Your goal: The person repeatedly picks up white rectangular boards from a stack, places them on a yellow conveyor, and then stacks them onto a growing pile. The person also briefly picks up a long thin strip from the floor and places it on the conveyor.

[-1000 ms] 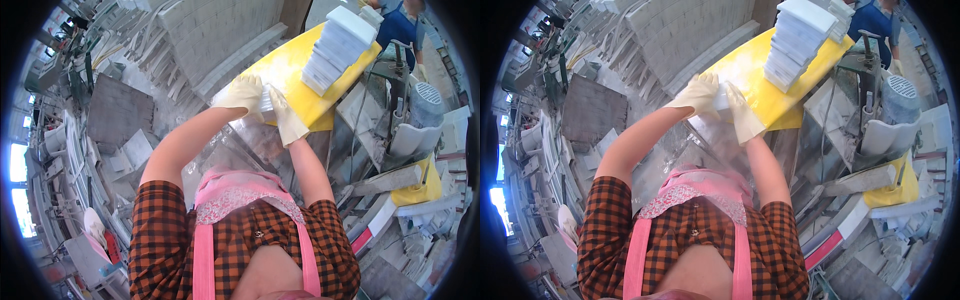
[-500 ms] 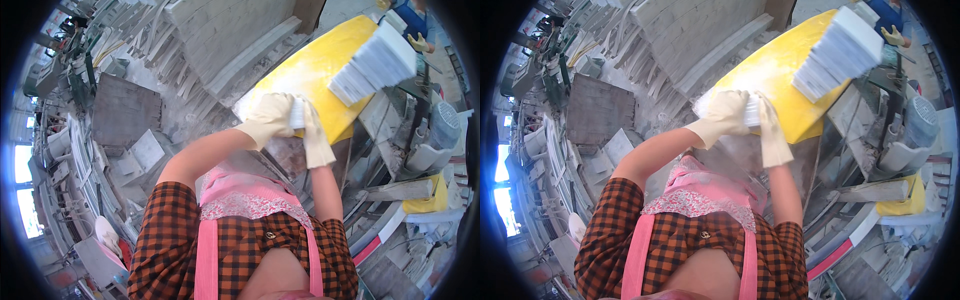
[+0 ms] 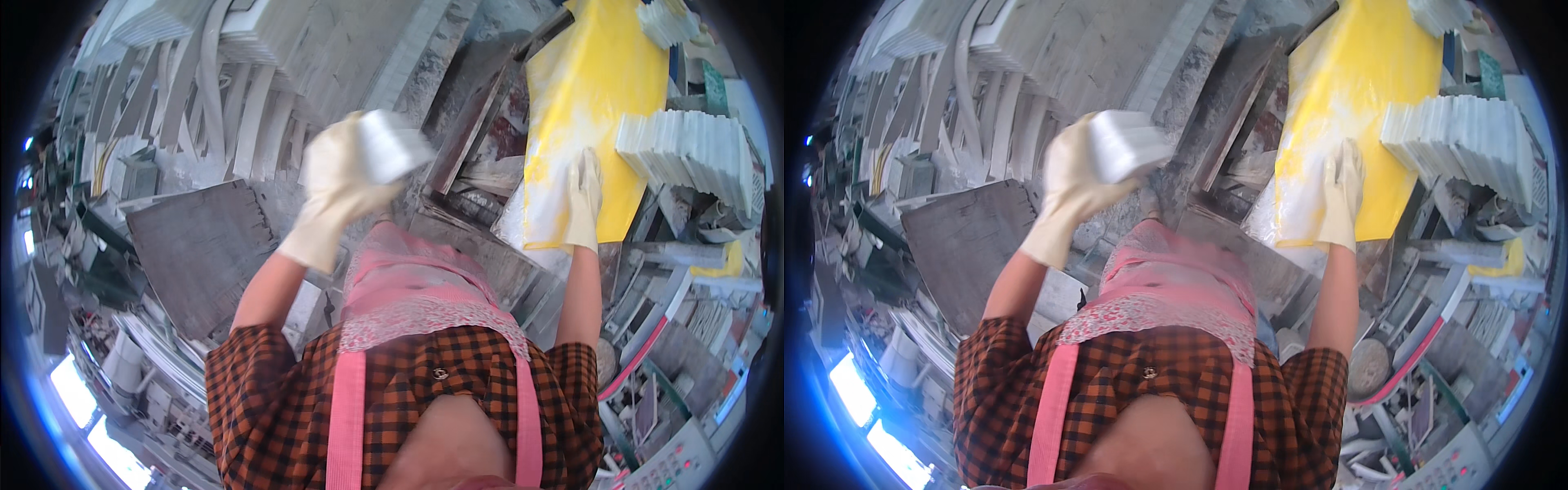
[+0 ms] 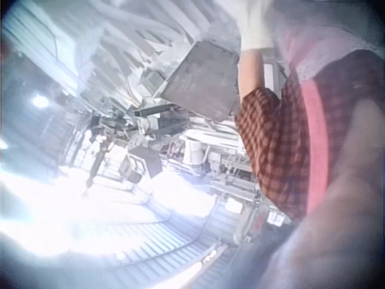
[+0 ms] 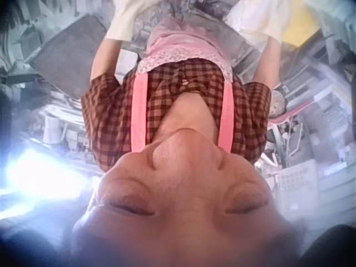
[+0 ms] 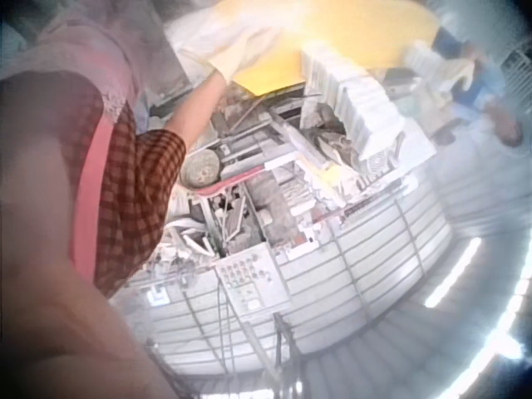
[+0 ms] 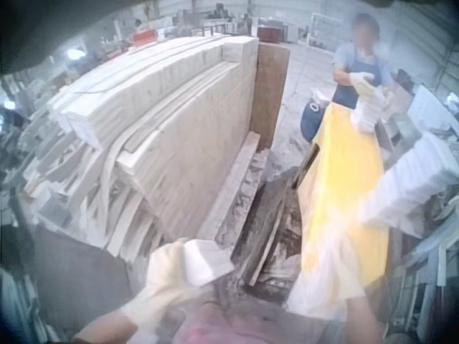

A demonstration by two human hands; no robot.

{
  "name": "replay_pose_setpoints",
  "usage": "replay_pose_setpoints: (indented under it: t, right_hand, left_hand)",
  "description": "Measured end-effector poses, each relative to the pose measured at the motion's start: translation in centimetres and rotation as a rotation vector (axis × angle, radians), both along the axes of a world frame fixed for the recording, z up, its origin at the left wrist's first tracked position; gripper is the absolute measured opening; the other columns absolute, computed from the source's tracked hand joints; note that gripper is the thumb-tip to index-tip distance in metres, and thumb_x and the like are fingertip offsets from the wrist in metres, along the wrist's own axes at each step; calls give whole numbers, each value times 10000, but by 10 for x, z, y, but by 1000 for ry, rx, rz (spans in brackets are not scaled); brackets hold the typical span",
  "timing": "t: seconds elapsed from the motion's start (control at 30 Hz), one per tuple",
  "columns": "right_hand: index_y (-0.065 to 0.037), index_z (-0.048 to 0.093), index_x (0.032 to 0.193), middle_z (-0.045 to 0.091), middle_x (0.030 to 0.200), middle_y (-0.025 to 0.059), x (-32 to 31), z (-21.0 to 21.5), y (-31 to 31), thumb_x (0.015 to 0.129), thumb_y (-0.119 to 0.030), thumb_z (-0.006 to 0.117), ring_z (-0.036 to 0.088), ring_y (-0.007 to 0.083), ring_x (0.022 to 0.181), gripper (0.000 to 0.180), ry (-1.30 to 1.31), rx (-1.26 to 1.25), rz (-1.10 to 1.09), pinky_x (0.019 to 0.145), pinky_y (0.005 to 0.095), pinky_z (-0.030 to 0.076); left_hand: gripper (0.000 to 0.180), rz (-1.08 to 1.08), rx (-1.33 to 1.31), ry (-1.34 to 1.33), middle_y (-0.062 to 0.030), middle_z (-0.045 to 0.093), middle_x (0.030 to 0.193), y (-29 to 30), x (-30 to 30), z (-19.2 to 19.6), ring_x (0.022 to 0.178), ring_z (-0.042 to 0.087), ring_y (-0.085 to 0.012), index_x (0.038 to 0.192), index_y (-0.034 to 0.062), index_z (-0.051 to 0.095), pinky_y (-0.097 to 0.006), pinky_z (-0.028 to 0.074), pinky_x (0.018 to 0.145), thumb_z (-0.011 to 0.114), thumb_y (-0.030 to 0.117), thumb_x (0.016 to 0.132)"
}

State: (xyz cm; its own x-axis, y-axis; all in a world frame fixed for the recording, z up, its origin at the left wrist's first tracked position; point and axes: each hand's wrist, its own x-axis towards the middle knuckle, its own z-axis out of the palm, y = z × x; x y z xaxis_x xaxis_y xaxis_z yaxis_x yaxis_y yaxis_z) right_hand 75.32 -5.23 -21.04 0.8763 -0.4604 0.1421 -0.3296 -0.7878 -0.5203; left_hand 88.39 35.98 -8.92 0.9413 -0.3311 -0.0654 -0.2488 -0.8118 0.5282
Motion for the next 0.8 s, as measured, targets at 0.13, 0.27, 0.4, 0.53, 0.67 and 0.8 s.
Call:
replay_pose_setpoints:
  t: [0.13,0.27,0.4,0.53,0.67,0.8]
  right_hand:
    - [-21,487,1494,459,1561,185,1,-13,-4,1039,-314,528,371,324,1482,542,116,-223,-1,1238,417,256]
    - [-24,467,1508,447,1572,183,1,-17,-9,1043,-344,508,358,329,1490,567,105,-244,10,1245,427,238]
    - [-20,483,1496,448,1571,184,7,-16,-4,1044,-346,501,354,338,1490,558,116,-263,-24,1248,435,228]
    - [-21,502,1481,442,1576,184,8,-17,-1,1042,-353,506,357,344,1487,550,155,-159,-100,1246,437,237]
    - [-23,523,1464,446,1571,189,7,-19,-15,1043,-355,518,389,331,1470,537,67,6,-88,1224,412,290]
    - [3,605,1370,590,1430,197,22,-13,-32,1029,-344,562,526,325,1363,488,87,165,-128,1159,397,387]
  left_hand:
    - [771,183,224,99,-191,729,1073,98,-5,-16,996,717,-364,1207,26,646,-432,575,886,917,336,555]
    - [905,454,289,138,-222,681,1195,176,-42,-19,1131,657,-395,1298,20,591,-465,541,962,914,292,498]
    - [1055,660,310,170,-225,574,1329,222,-64,-5,1266,545,-389,1414,29,486,-463,464,1067,915,335,499]
    - [1078,753,232,78,-225,522,1378,239,-65,15,1305,494,-392,1459,41,445,-466,422,1109,902,318,523]
    - [1110,741,11,-30,-219,503,1377,248,-64,45,1291,502,-384,1483,32,429,-477,426,1100,896,313,515]
    - [1135,633,-91,-200,-207,500,1371,255,-48,81,1255,533,-355,1495,32,431,-467,450,1070,888,333,500]
